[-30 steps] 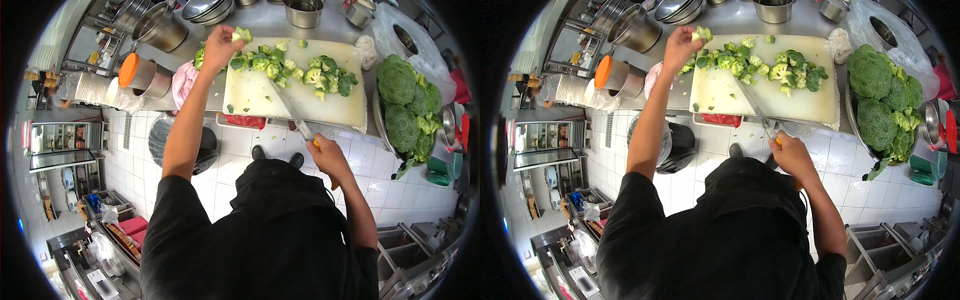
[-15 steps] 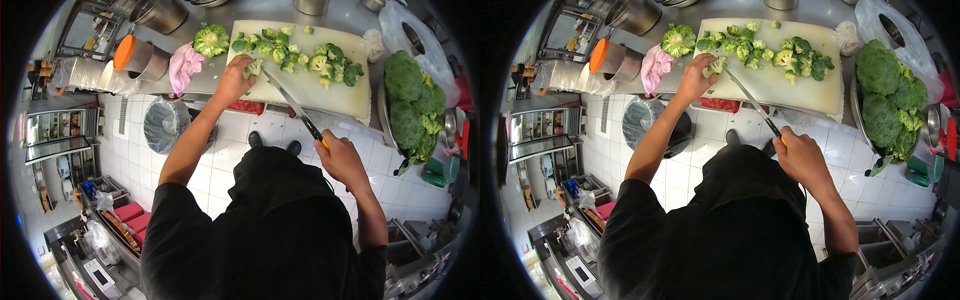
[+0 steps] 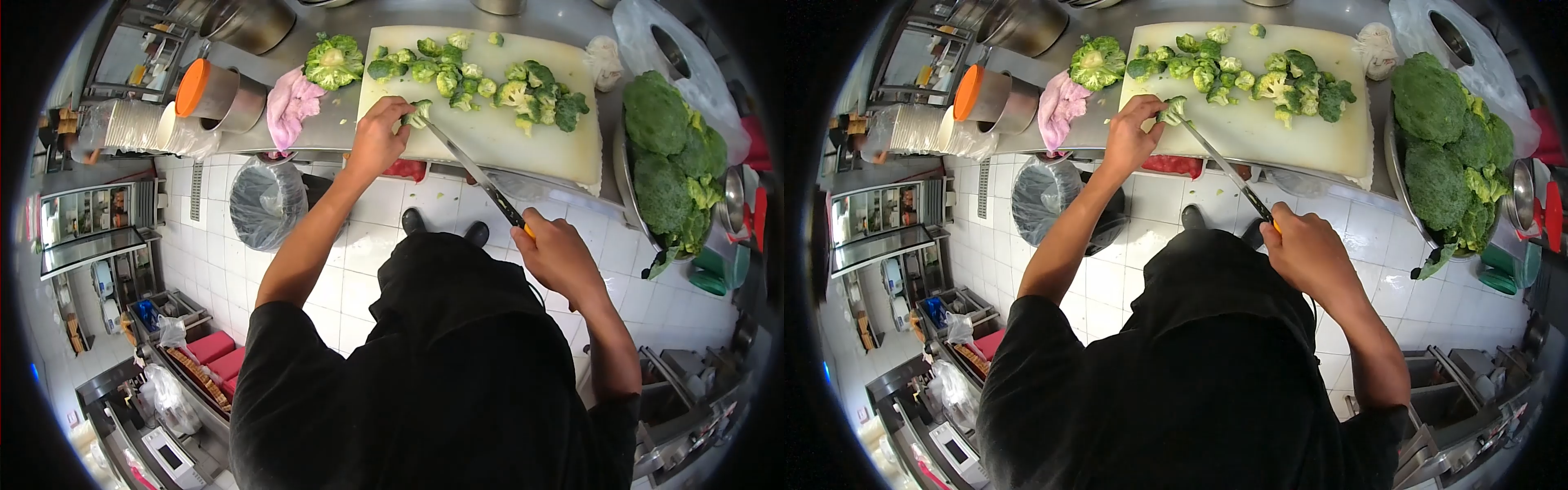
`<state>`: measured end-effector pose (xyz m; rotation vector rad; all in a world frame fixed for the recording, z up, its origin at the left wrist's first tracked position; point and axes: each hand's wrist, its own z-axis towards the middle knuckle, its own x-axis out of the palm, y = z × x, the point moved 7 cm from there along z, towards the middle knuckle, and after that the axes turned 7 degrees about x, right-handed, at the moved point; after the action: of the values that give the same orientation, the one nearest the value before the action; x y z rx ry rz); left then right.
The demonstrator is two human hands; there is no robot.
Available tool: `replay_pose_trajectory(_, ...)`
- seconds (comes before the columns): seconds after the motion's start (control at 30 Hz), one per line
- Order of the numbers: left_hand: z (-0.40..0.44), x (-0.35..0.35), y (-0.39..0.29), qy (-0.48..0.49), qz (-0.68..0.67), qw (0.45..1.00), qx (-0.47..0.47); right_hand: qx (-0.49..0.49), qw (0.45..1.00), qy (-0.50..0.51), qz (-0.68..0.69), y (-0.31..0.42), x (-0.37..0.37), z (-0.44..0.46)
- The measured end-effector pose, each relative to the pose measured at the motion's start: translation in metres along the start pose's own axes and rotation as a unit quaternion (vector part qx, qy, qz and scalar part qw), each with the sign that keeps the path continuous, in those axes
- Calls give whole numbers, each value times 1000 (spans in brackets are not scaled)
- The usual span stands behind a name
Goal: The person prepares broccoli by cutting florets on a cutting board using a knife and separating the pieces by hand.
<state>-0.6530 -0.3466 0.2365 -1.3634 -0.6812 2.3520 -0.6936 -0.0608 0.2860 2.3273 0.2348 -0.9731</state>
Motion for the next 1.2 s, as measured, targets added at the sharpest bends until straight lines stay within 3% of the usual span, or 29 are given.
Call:
replay_pose_trajectory(0.23,1,5,0,1,22,999,34,-46,997,-19,-65,5,-12,6)
replay_pose_trajectory(0.33,-1,5,2,0,16,999,40,-38,997,34,-59,6,-15,15)
replay_pose_trajectory(0.43,-9,1,3,-8,15,999,46,-55,996,16,-65,-1,13,43)
replay_pose_trajectory(0.67,9,-9,2,-67,-3,997,26,14,998,29,-46,-23,7,14)
replay_pose_trajectory(0.8,56,0,-26,-126,-104,985,49,62,997,33,36,-48,9,-1)
replay_pose_trajectory(1.03,109,76,-46,-76,-159,982,69,105,983,32,145,-57,11,-8)
replay_pose_trajectory(1.13,103,84,-49,-32,-158,985,62,76,988,8,132,-64,13,-8)
replay_pose_trajectory(1.2,98,63,-46,-82,-86,989,90,81,987,6,136,-64,11,-11)
